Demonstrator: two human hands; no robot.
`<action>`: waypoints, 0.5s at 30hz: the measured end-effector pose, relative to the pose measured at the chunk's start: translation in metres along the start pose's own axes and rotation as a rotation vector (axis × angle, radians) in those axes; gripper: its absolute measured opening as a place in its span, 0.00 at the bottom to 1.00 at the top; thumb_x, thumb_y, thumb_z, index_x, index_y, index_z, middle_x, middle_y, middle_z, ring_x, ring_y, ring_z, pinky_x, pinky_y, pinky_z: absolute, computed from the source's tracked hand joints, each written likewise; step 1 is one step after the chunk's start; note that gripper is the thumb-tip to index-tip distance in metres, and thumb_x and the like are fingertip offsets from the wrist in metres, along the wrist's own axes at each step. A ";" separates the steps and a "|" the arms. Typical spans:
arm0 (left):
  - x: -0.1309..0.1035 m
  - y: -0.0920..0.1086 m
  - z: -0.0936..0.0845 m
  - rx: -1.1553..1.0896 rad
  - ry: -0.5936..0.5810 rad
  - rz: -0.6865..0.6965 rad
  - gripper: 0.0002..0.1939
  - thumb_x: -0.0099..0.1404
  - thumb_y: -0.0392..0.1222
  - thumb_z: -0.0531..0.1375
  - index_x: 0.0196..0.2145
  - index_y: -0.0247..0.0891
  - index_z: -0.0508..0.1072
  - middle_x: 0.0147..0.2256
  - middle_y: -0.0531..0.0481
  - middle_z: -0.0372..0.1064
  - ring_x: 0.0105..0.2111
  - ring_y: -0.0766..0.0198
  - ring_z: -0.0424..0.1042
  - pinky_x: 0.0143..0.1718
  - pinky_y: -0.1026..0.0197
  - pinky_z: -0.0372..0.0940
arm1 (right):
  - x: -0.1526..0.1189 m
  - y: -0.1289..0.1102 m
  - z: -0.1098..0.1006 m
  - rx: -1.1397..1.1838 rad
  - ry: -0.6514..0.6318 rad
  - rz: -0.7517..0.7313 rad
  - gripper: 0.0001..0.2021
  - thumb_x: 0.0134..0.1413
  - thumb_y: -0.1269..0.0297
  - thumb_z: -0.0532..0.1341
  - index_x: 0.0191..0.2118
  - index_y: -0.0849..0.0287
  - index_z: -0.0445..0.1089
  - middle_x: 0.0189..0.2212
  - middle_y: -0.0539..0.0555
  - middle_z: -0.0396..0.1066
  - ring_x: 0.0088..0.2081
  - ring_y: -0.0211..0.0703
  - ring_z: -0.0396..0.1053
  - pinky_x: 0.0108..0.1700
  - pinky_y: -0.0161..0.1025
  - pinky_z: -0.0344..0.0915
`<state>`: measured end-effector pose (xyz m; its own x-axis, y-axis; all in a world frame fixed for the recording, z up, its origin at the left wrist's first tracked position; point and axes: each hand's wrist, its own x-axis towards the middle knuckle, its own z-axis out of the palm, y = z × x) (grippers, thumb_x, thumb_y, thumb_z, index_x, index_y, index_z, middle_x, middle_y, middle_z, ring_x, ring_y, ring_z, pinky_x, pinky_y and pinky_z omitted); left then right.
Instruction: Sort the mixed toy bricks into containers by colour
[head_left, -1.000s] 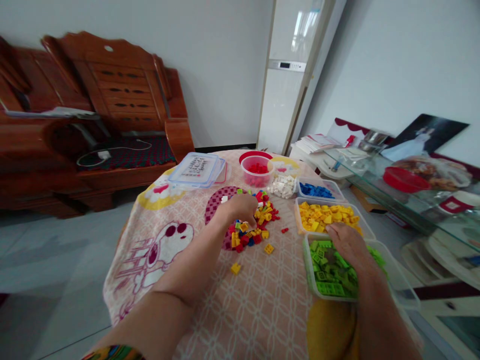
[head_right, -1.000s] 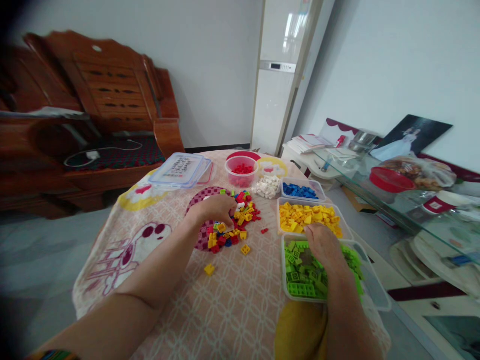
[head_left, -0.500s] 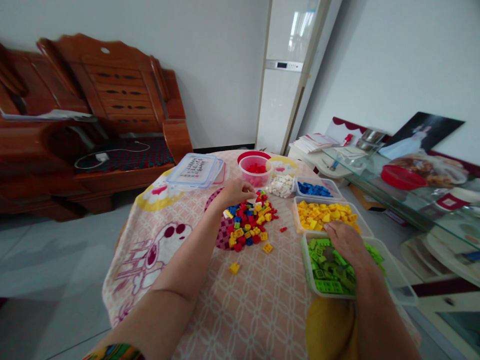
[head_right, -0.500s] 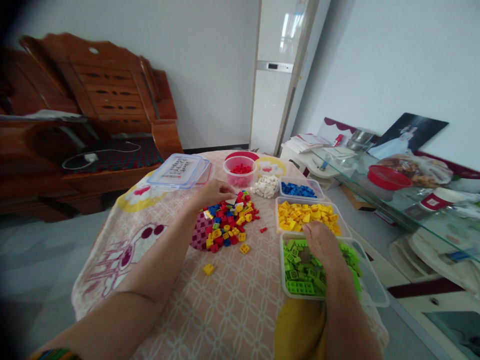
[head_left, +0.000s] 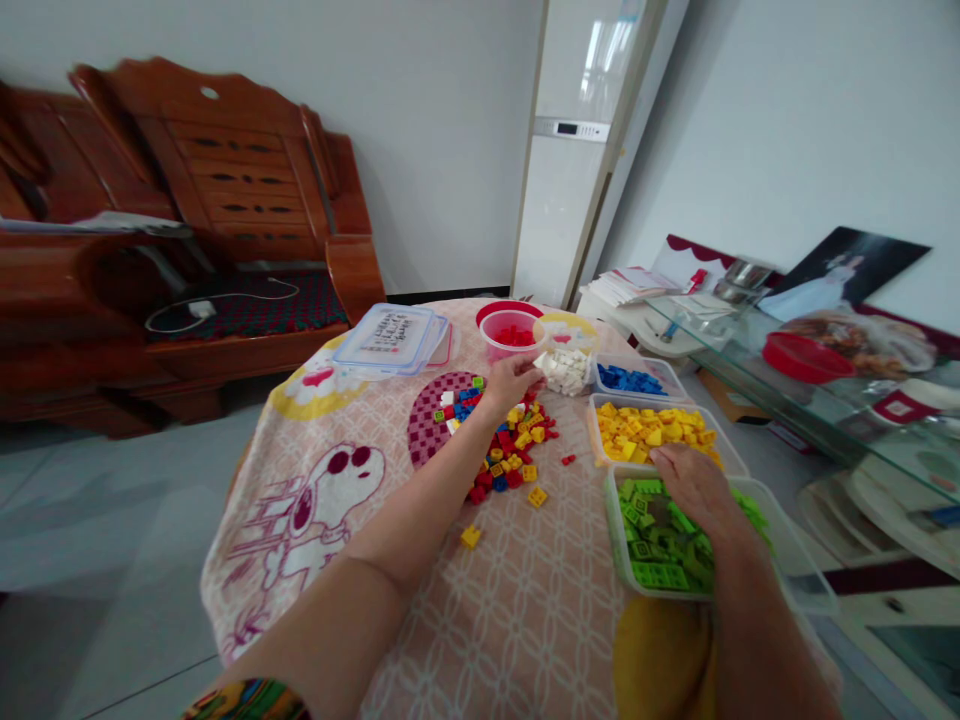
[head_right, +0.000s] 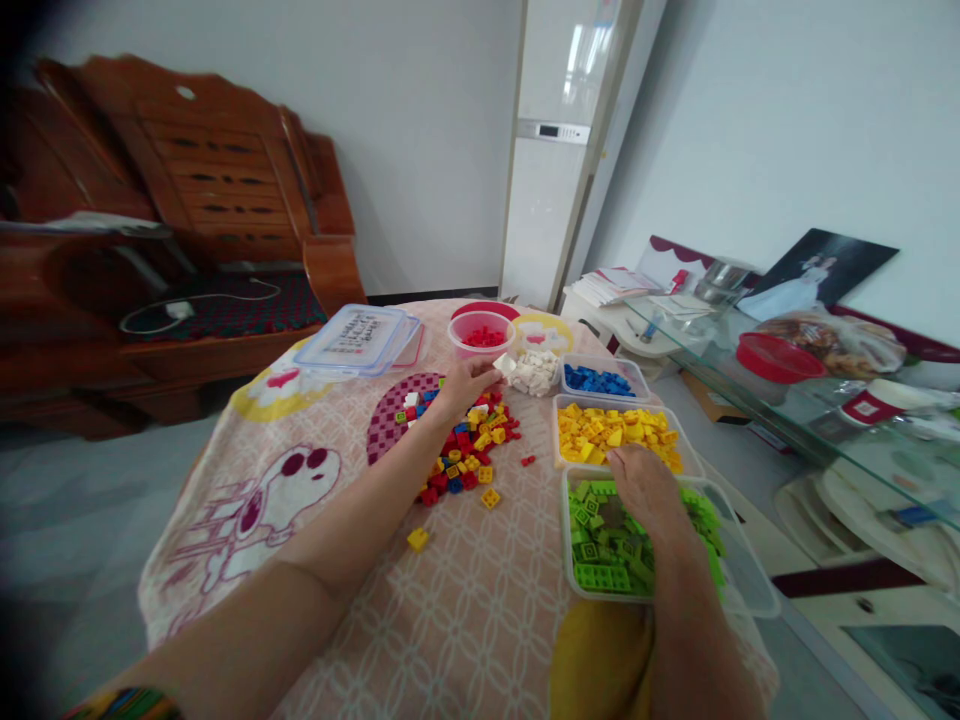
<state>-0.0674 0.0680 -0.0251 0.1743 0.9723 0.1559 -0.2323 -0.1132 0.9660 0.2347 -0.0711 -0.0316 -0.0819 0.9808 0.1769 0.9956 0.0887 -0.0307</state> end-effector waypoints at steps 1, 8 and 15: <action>0.002 -0.004 0.003 -0.025 -0.019 0.024 0.18 0.60 0.38 0.68 0.47 0.32 0.76 0.35 0.48 0.77 0.34 0.65 0.77 0.41 0.62 0.73 | 0.000 0.000 0.000 0.000 -0.004 0.001 0.20 0.70 0.65 0.47 0.33 0.58 0.74 0.36 0.62 0.79 0.40 0.50 0.74 0.44 0.43 0.65; 0.004 0.000 -0.014 0.075 -0.087 0.108 0.27 0.57 0.39 0.68 0.54 0.32 0.75 0.48 0.39 0.77 0.49 0.55 0.76 0.50 0.56 0.71 | -0.001 -0.001 -0.001 -0.010 0.010 -0.015 0.20 0.70 0.64 0.47 0.33 0.59 0.74 0.36 0.63 0.79 0.40 0.51 0.74 0.45 0.44 0.65; 0.002 0.025 -0.063 0.441 0.074 0.097 0.16 0.56 0.40 0.63 0.41 0.32 0.80 0.30 0.49 0.77 0.27 0.66 0.73 0.33 0.64 0.69 | 0.000 -0.002 -0.004 -0.010 -0.002 -0.002 0.19 0.69 0.64 0.48 0.33 0.58 0.73 0.36 0.62 0.79 0.39 0.50 0.75 0.44 0.42 0.65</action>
<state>-0.1336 0.0799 -0.0139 0.0993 0.9632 0.2498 0.1880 -0.2647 0.9458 0.2328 -0.0719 -0.0277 -0.0840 0.9810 0.1746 0.9958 0.0890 -0.0206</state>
